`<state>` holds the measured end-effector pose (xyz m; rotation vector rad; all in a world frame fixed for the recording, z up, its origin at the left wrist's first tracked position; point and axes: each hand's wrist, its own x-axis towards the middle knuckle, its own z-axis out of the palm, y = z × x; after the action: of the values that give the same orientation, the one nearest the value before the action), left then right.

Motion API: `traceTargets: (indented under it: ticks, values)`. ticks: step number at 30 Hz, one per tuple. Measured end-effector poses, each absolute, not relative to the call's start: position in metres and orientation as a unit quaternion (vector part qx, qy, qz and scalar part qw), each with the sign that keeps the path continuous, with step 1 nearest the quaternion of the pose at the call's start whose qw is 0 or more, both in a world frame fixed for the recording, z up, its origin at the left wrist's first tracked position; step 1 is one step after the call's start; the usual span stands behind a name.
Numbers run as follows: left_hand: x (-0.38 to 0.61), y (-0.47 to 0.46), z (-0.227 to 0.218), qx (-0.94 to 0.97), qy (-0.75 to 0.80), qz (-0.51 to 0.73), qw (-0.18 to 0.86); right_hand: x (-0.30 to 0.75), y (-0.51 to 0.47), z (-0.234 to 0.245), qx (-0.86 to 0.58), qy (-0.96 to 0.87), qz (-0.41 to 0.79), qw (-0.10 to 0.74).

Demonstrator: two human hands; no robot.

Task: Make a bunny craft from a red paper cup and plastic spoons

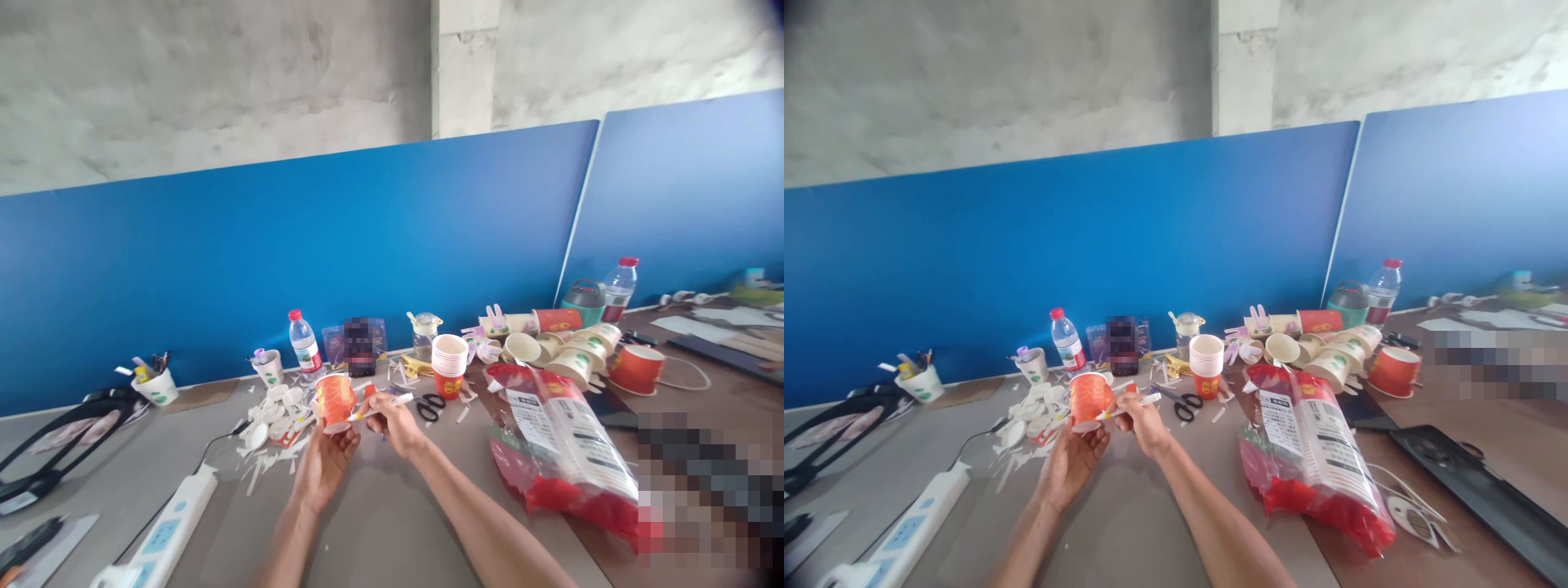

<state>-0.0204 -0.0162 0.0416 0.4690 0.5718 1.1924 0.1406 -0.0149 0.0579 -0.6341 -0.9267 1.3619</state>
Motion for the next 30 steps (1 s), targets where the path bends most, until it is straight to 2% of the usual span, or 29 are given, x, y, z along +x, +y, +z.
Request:
traceTargets:
  ticks: [30]
  values:
    - [-0.024,-0.0158,0.0435,0.197,0.27,0.521,0.785,0.1468,-0.0084,0.0537,-0.264,-0.365,0.61,0.651]
